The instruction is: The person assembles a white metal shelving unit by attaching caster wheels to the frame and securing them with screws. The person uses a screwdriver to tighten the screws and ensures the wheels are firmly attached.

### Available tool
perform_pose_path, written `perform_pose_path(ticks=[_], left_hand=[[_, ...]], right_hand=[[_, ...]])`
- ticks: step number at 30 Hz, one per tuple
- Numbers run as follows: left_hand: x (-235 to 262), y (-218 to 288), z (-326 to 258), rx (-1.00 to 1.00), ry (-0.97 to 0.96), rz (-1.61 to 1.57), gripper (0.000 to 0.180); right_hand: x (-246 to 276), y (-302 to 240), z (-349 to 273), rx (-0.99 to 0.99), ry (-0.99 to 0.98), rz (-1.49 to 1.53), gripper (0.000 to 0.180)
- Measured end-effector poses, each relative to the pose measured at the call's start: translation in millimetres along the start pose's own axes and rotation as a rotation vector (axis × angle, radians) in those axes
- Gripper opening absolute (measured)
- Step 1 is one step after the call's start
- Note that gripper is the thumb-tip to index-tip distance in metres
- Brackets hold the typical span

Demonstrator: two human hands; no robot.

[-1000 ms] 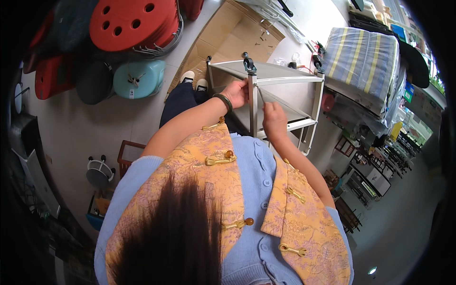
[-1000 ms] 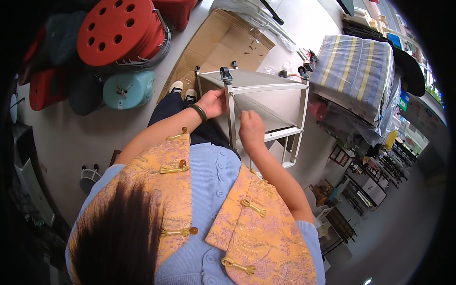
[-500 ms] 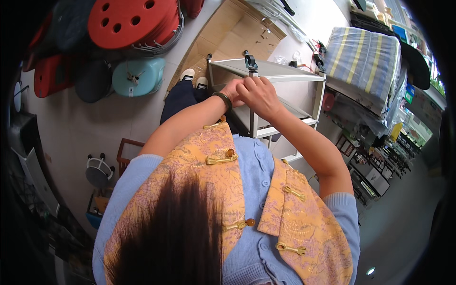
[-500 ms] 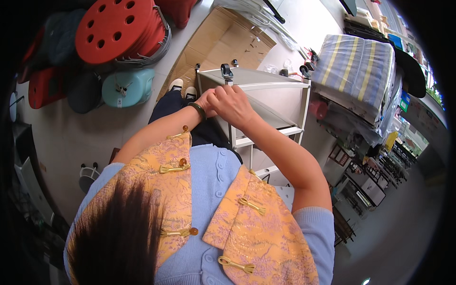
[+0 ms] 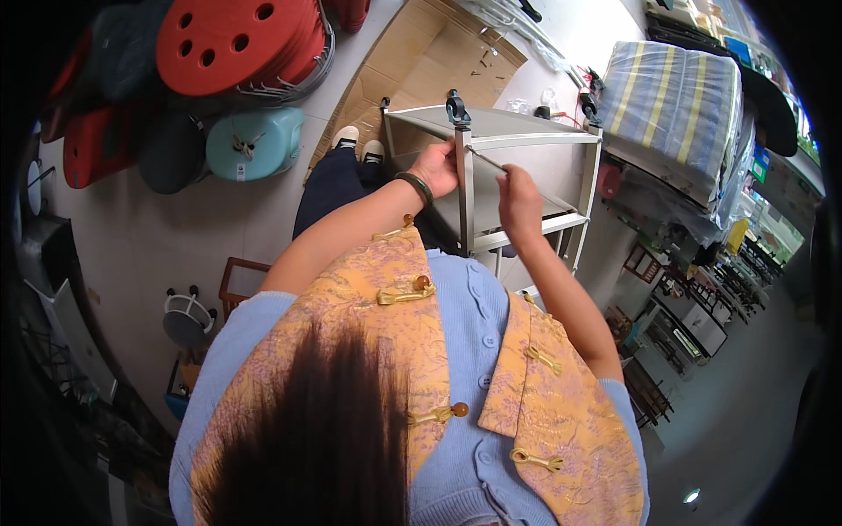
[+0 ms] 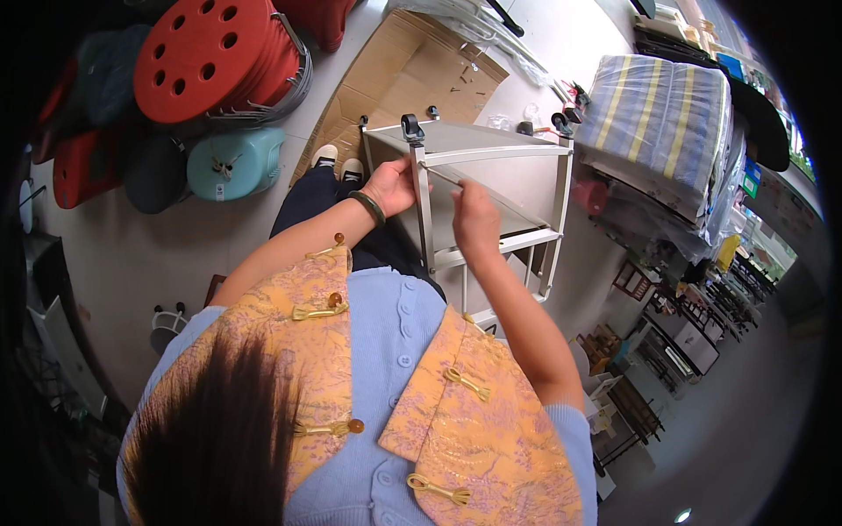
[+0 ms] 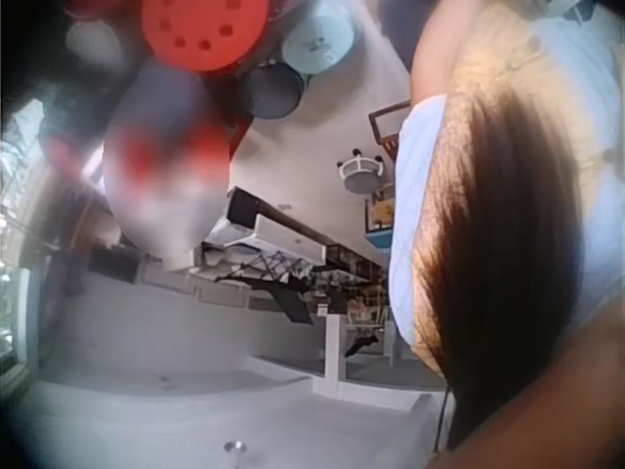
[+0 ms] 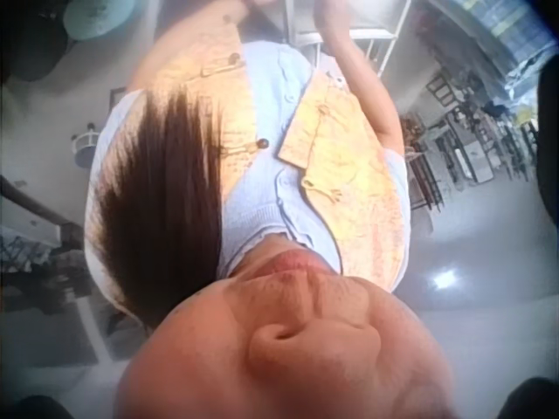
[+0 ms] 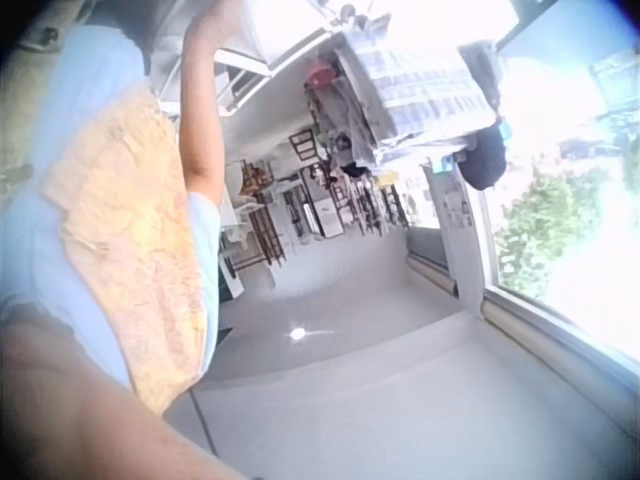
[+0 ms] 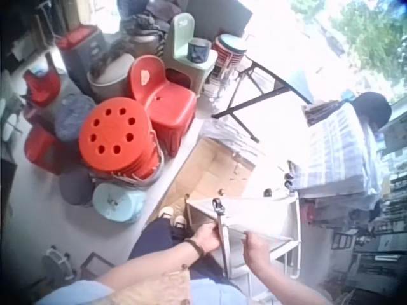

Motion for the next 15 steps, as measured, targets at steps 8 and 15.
perform_pose_path(ticks=[8, 15], left_hand=[[8.4, 10.5, 2.2, 0.112, -0.058, 0.034, 0.022], [9.8, 4.0, -2.5, -0.082, -0.334, 0.460, 0.022]], right_hand=[[-6.1, -42.0, 4.4, 0.478, -0.181, -0.189, 0.019], [-11.0, -80.3, 84.7, 0.425, -0.040, -0.175, 0.015]])
Point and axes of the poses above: each hand's wrist, its own z-axis towards the middle knuckle, its own x-axis out of the back of the hand, y = z × x, the point moved 2 cm from there along z, towards the middle knuckle, and after that the axes turned 14 degrees about -z, right-handed, at the moved point
